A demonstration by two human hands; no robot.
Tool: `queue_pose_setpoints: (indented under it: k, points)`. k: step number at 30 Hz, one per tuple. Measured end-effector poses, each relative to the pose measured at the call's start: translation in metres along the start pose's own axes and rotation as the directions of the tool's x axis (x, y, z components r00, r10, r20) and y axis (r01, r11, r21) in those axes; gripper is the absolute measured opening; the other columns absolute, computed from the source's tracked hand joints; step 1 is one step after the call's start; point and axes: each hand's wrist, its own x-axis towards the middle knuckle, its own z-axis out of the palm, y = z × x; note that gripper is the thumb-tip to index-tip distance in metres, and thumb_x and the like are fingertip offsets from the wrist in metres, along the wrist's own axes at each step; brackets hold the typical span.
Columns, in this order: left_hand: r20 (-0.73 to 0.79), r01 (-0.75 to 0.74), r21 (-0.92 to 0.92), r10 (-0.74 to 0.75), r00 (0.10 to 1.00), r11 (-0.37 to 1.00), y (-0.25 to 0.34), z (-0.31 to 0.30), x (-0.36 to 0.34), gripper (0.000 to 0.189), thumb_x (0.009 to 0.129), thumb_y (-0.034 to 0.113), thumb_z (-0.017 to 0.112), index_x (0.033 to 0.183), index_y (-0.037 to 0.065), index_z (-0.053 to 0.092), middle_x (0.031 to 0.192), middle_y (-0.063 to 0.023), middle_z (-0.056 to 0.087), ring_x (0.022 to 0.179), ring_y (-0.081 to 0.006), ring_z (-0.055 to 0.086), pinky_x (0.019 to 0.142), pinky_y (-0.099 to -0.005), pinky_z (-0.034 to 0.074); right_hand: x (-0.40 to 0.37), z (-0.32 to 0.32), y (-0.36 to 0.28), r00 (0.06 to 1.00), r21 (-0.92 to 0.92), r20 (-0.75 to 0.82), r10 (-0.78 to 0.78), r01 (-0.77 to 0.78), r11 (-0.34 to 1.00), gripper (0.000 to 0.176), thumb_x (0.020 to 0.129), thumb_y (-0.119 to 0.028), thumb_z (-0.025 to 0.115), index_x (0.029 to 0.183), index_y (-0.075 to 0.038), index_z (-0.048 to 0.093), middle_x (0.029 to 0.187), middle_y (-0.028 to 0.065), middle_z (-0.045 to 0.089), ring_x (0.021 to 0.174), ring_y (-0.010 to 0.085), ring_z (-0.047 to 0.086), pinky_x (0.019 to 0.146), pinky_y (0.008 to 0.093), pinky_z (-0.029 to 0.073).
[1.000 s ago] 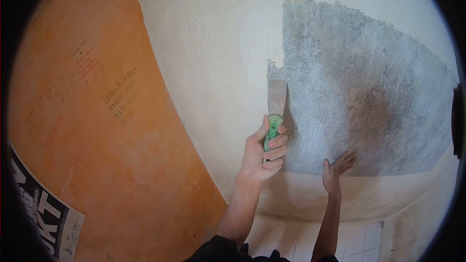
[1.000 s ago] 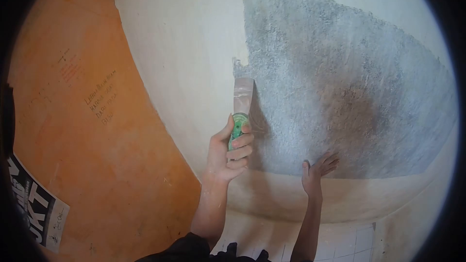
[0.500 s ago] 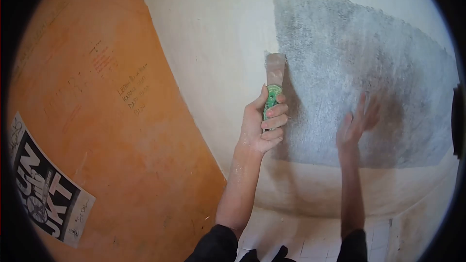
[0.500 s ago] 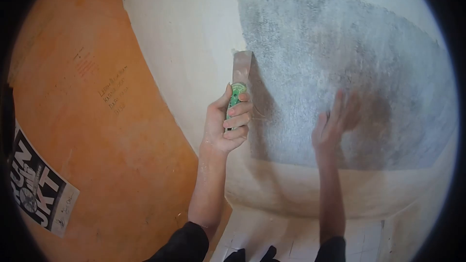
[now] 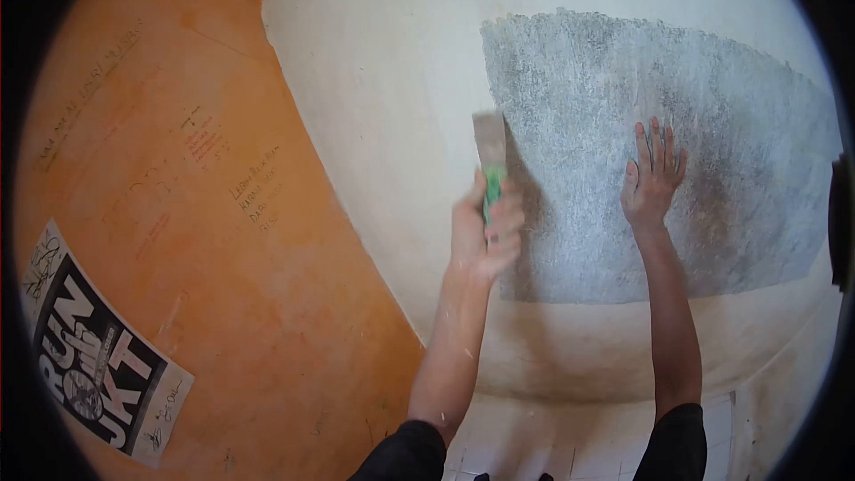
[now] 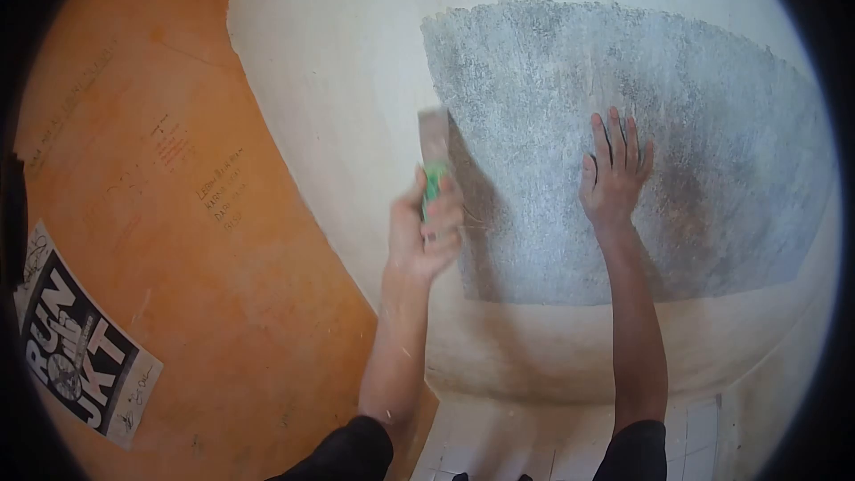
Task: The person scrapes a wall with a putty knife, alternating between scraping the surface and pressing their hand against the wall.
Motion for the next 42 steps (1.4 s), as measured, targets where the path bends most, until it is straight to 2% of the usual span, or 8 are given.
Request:
queue_pose_setpoints:
  k: [7,11,14,22,25,27,33,42]
  points:
    - [0.042,0.017,-0.090,-0.013,0.999,0.996,-0.005,0.010,0.000,0.041,0.102,0.042,0.038,0.093,0.005,0.054,0.066,0.0011,0.041,0.042,-0.0064,0.031,0.031,-0.0210,0.016,0.001,0.000,0.004,1.000,-0.002,0.018,-0.010,0.010,1.000,0.047,0.101,-0.033,0.033,0.142,-0.016,0.046,0.149,0.0048,0.040,0.141,0.0261,0.029,0.115,0.0509,0.010]
    - [0.007,0.014,-0.141,-0.013,1.000,0.990,-0.021,-0.020,-0.017,0.041,0.103,0.041,0.037,0.095,0.004,0.053,0.066,-0.0004,0.040,0.042,-0.0068,0.031,0.030,-0.0216,0.018,0.000,0.001,0.003,1.000,-0.008,0.014,-0.009,0.009,1.000,0.047,0.101,-0.033,0.033,0.142,-0.015,0.047,0.149,0.0048,0.040,0.141,0.0264,0.030,0.115,0.0506,0.010]
    - [0.001,0.009,-0.048,-0.009,1.000,0.999,-0.004,-0.009,0.003,0.042,0.102,0.042,0.038,0.095,0.004,0.054,0.066,0.0001,0.040,0.042,-0.0071,0.032,0.030,-0.0217,0.018,0.002,0.000,0.001,1.000,0.007,0.000,-0.005,0.005,1.000,0.046,0.101,-0.033,0.034,0.141,-0.015,0.047,0.149,0.0048,0.041,0.141,0.0263,0.030,0.116,0.0499,0.010]
    - [-0.045,0.076,-0.063,-0.079,0.996,0.995,-0.007,-0.021,-0.013,0.043,0.101,0.044,0.039,0.094,0.005,0.055,0.066,0.0011,0.041,0.041,-0.0074,0.031,0.030,-0.0213,0.019,0.002,-0.002,0.002,1.000,-0.007,-0.006,-0.010,0.010,1.000,0.046,0.101,-0.033,0.033,0.141,-0.015,0.048,0.148,0.0047,0.042,0.140,0.0260,0.031,0.115,0.0495,0.011]
    - [-0.053,0.044,0.011,-0.043,0.998,0.999,0.024,0.014,0.022,0.043,0.101,0.045,0.039,0.094,0.006,0.055,0.066,0.0017,0.042,0.041,-0.0071,0.031,0.030,-0.0214,0.020,0.004,0.000,0.001,1.000,0.004,-0.020,-0.014,0.014,1.000,0.046,0.101,-0.033,0.033,0.140,-0.015,0.048,0.148,0.0046,0.042,0.140,0.0260,0.031,0.115,0.0496,0.011]
    - [0.050,0.006,0.125,-0.013,0.999,0.992,0.039,0.044,0.041,0.043,0.101,0.045,0.038,0.095,0.006,0.056,0.065,0.0016,0.042,0.042,-0.0076,0.033,0.030,-0.0215,0.020,0.002,-0.001,0.000,1.000,0.006,-0.017,-0.018,0.018,1.000,0.046,0.101,-0.033,0.033,0.140,-0.015,0.048,0.148,0.0046,0.042,0.140,0.0260,0.031,0.115,0.0497,0.012]
    - [0.012,0.050,-0.056,-0.050,0.999,0.997,-0.010,-0.027,-0.013,0.042,0.102,0.044,0.038,0.096,0.006,0.055,0.066,0.0022,0.041,0.044,-0.0054,0.033,0.030,-0.0199,0.018,0.003,0.001,0.001,1.000,-0.041,-0.017,-0.006,0.005,0.999,0.046,0.102,-0.034,0.031,0.140,-0.015,0.049,0.147,0.0045,0.043,0.139,0.0263,0.033,0.115,0.0499,0.013]
    - [0.002,-0.017,0.097,0.017,1.000,0.995,0.030,0.035,0.020,0.041,0.101,0.044,0.039,0.094,0.007,0.054,0.067,0.0025,0.042,0.043,-0.0063,0.033,0.031,-0.0203,0.020,0.005,0.003,-0.002,0.999,-0.004,-0.049,0.000,0.000,1.000,0.047,0.102,-0.036,0.029,0.139,-0.015,0.049,0.147,0.0045,0.044,0.138,0.0269,0.034,0.115,0.0505,0.014]
